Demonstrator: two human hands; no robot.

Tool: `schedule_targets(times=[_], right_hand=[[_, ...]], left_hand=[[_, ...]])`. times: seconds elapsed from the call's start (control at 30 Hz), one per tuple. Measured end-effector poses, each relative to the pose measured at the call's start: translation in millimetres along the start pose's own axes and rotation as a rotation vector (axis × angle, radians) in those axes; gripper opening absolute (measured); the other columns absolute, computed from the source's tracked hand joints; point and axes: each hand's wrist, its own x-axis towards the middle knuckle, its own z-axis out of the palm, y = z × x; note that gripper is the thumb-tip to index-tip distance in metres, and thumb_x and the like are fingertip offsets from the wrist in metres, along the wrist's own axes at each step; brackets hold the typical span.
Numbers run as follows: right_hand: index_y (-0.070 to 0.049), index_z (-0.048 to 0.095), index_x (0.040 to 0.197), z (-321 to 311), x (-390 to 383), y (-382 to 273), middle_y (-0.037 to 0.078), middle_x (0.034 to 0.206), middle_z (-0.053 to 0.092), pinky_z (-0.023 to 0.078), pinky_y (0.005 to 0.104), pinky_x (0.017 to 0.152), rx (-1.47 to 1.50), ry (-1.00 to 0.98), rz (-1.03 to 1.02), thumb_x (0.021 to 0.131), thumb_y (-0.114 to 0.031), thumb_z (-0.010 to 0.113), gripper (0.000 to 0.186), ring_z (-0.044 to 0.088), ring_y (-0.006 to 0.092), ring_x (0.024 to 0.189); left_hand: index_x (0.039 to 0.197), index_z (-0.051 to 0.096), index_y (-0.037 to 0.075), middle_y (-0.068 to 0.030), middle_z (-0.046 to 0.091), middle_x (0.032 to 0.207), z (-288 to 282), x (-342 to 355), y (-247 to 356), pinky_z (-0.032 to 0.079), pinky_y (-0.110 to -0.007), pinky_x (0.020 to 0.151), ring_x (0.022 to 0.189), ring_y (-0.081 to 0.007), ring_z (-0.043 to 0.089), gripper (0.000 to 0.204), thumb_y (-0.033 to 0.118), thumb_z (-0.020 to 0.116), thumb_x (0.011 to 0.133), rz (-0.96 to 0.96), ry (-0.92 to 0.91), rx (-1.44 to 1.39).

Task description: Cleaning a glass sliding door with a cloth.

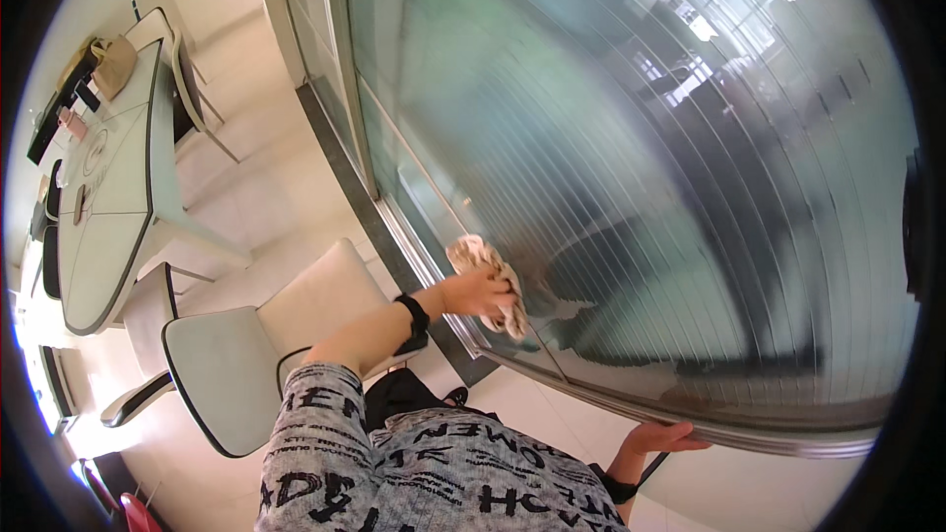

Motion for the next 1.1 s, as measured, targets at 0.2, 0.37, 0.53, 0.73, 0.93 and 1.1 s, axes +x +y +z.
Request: schedule_targets(times=[0.2, 0.37, 0.53, 0.73, 0.93, 1.1], right_hand=[[0.003, 0.007, 0.136, -15.1, 2.2, 11.4, 0.025, 0.136, 0.023, 0.049, 0.0424, 0.087, -0.663, -0.014, -0.316, 0.094, -0.029, 0.03, 0.058, 0.041, 0.0322, 0.118], [0.007, 0.032, 0.121, -1.1, 8.0, -11.1, 0.024, 0.115, 0.039, 0.042, 0.0427, 0.084, -0.401, 0.093, -0.267, 0.094, -0.031, 0.034, 0.047, 0.045, 0.0351, 0.103], [0.007, 0.031, 0.121, -12.1, 15.9, 6.3, 0.023, 0.113, 0.04, 0.044, 0.0424, 0.083, -0.625, 0.176, -0.382, 0.094, -0.034, 0.035, 0.05, 0.047, 0.0328, 0.1], [0.005, 0.027, 0.125, -3.0, 12.3, -17.0, 0.023, 0.117, 0.04, 0.047, 0.0414, 0.082, -0.771, 0.144, -0.336, 0.09, -0.04, 0.042, 0.059, 0.049, 0.0306, 0.101], [0.001, 0.039, 0.111, 31.4, 13.9, -45.9, 0.018, 0.095, 0.052, 0.041, 0.0488, 0.07, -0.197, 0.309, -0.191, 0.082, -0.049, 0.059, 0.061, 0.051, 0.0374, 0.092], [0.001, 0.038, 0.112, 17.1, 11.5, -42.2, 0.02, 0.103, 0.05, 0.043, 0.0437, 0.073, -0.8, 0.141, -0.389, 0.088, -0.036, 0.054, 0.047, 0.051, 0.0351, 0.093]], left_hand=[[0.079, 0.062, 0.033, 0.007, 0.048, 0.106, -10.4, -77.1, -92.8, 0.038, -0.037, 0.078, 0.1, -0.0124, 0.045, 0.012, 0.026, 0.059, 0.07, -0.067, -0.244, 0.217], [0.078, 0.063, 0.036, 0.0087, 0.049, 0.11, -33.0, -124.4, -166.6, 0.037, -0.036, 0.086, 0.109, -0.0121, 0.044, 0.014, 0.026, 0.058, 0.07, -0.239, -0.376, 0.304], [0.075, 0.065, 0.033, 0.007, 0.051, 0.112, -38.5, -158.0, -218.0, 0.037, -0.034, 0.089, 0.113, -0.0138, 0.044, 0.011, 0.027, 0.058, 0.069, -0.387, -0.395, 0.252], [0.085, 0.066, 0.012, -0.0059, 0.057, 0.109, -21.7, -206.2, -262.5, 0.04, -0.037, 0.092, 0.105, -0.0268, 0.052, 0.019, 0.01, 0.06, 0.067, -0.891, 0.187, 0.035], [0.099, 0.057, 0.001, -0.0151, 0.061, 0.098, 18.3, -210.1, -281.6, 0.045, -0.034, 0.08, 0.093, -0.0289, 0.058, 0.025, 0.012, 0.063, 0.077, -1.81, 0.779, -0.473], [0.106, 0.054, 0.001, -0.0094, 0.062, 0.098, 26.0, -142.1, -204.9, 0.045, -0.031, 0.08, 0.092, -0.0187, 0.058, 0.03, 0.008, 0.061, 0.078, -1.807, 0.873, -0.809]])
